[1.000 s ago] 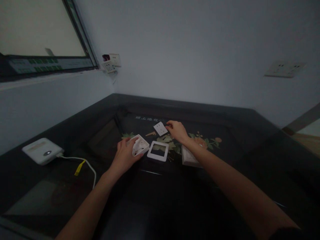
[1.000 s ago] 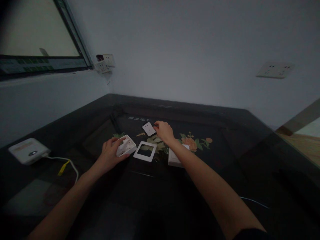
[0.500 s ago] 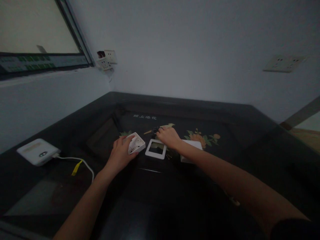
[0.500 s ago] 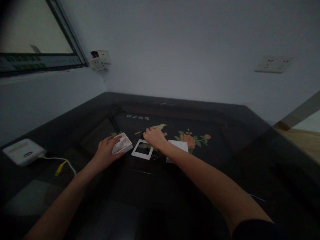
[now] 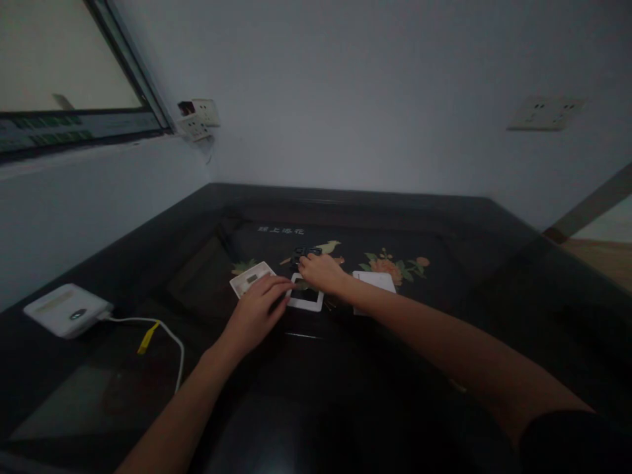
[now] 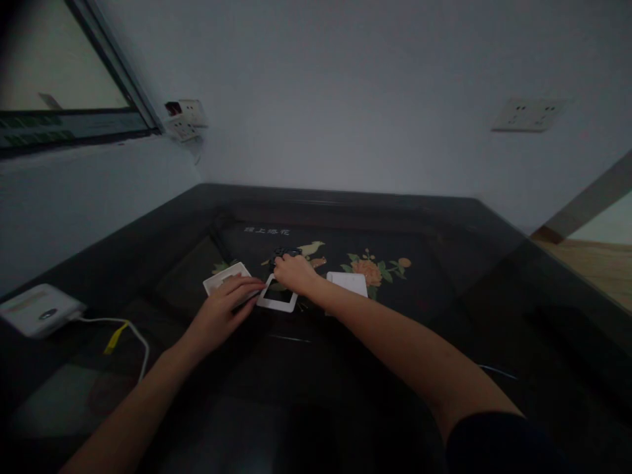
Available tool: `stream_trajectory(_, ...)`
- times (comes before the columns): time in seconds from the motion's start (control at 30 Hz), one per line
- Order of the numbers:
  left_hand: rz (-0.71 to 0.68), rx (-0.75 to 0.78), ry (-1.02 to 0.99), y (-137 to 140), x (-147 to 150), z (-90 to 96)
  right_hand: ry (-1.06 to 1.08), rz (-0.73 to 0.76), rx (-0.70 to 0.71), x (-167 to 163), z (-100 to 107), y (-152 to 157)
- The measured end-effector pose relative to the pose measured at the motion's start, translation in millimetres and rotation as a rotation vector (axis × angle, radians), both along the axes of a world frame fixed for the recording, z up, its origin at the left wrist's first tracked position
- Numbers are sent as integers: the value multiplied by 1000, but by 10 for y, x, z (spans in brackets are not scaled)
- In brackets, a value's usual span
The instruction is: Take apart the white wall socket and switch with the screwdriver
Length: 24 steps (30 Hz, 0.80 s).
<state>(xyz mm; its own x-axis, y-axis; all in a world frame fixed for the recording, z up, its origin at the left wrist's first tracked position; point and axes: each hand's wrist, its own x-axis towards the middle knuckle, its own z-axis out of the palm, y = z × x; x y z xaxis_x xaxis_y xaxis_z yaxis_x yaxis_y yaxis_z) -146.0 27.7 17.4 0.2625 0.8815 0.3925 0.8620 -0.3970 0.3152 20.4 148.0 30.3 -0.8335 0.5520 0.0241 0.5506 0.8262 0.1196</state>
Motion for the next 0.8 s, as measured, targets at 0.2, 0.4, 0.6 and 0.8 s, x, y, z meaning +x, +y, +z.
stream_trajectory(0.2,-195,-86,0,-114,271,-126,215,-136,-60,331,280,-53)
stream_trajectory(0.4,-197,-149,-1,-98,272,-302,419,-315,-151,1371,404,-270)
stream_trajectory(0.6,-119,-130,-63,-87,258,-251,455,-499,-185,2227,70,-958)
stream_trajectory(0.8,-135,-140,-137,-64,678,-92,421,-563,-209,2293,-149,-1411)
